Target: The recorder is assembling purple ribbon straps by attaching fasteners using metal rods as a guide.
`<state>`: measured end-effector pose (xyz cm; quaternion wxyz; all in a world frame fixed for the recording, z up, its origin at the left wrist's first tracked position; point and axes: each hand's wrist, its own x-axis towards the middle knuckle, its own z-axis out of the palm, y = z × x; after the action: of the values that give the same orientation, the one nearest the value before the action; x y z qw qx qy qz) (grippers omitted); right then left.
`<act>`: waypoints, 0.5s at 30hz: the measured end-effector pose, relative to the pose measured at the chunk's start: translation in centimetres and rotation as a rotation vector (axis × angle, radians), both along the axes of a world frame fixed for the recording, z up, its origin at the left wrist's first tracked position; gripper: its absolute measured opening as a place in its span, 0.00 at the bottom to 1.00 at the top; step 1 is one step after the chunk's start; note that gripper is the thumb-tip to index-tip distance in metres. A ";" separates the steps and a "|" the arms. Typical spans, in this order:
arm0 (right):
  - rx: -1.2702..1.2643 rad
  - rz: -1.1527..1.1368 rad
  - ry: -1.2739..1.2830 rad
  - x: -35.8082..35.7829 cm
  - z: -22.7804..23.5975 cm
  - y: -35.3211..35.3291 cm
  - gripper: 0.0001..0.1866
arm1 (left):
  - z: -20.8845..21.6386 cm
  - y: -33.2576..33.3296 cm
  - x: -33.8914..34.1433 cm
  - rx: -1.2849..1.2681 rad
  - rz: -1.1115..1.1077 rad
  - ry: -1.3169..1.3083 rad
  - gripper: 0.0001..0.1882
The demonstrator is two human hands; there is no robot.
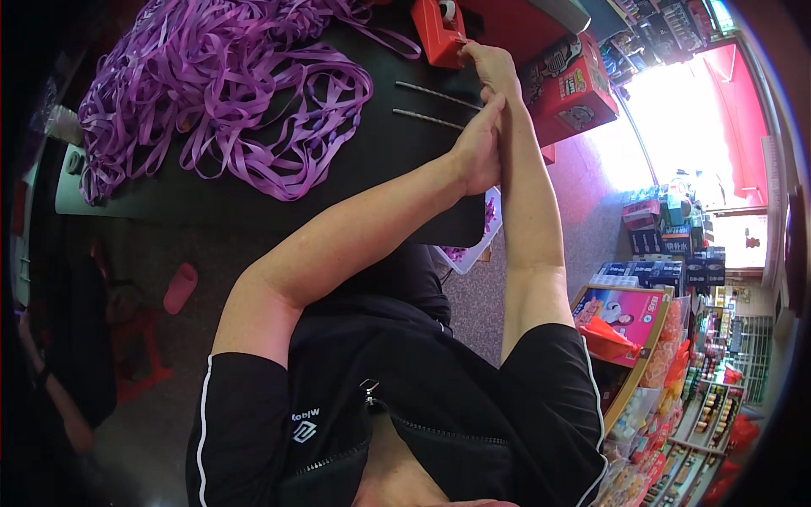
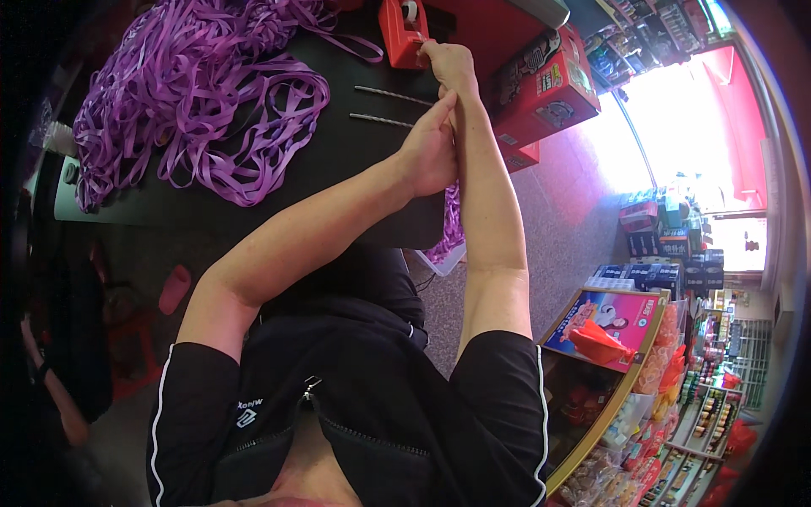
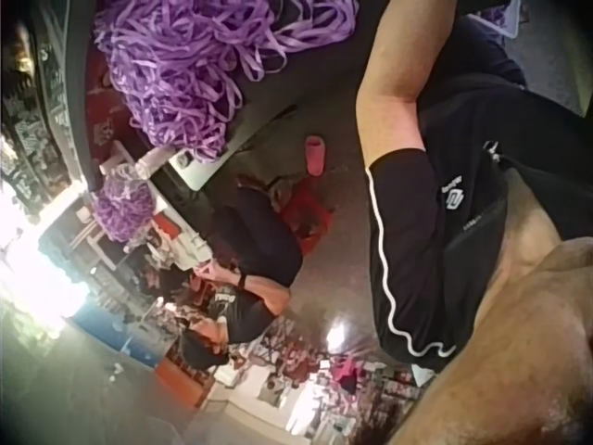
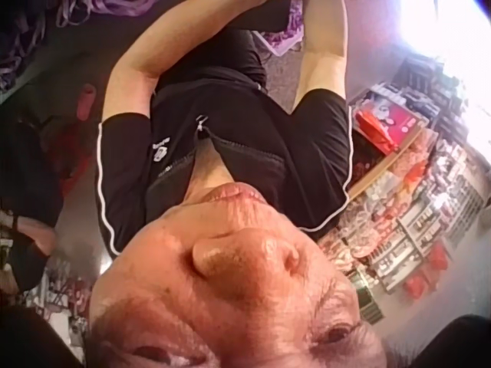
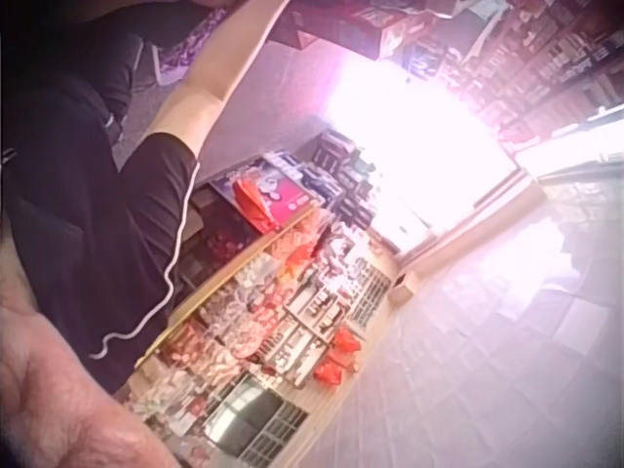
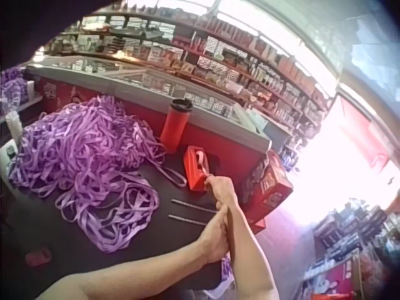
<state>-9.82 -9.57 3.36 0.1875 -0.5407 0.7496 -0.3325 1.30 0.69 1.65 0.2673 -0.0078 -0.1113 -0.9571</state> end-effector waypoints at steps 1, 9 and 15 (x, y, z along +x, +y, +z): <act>0.018 0.011 0.133 0.1 -0.2 -0.1 0.12 | -0.1 -0.1 -0.1 -0.001 -0.005 -0.002 0.28; 0.029 -0.064 0.370 -1.5 -0.6 -2.0 0.11 | -0.6 -0.5 -1.0 0.012 -0.067 -0.020 0.28; -0.003 0.079 -0.405 -2.5 -0.3 1.8 0.12 | -2.4 -1.4 -1.3 0.009 -0.240 0.283 0.32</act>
<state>-12.27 -7.78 3.04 0.3466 -0.4920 0.6742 -0.4281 0.02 -0.72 -0.72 0.1641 -0.1545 -0.0666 -0.9720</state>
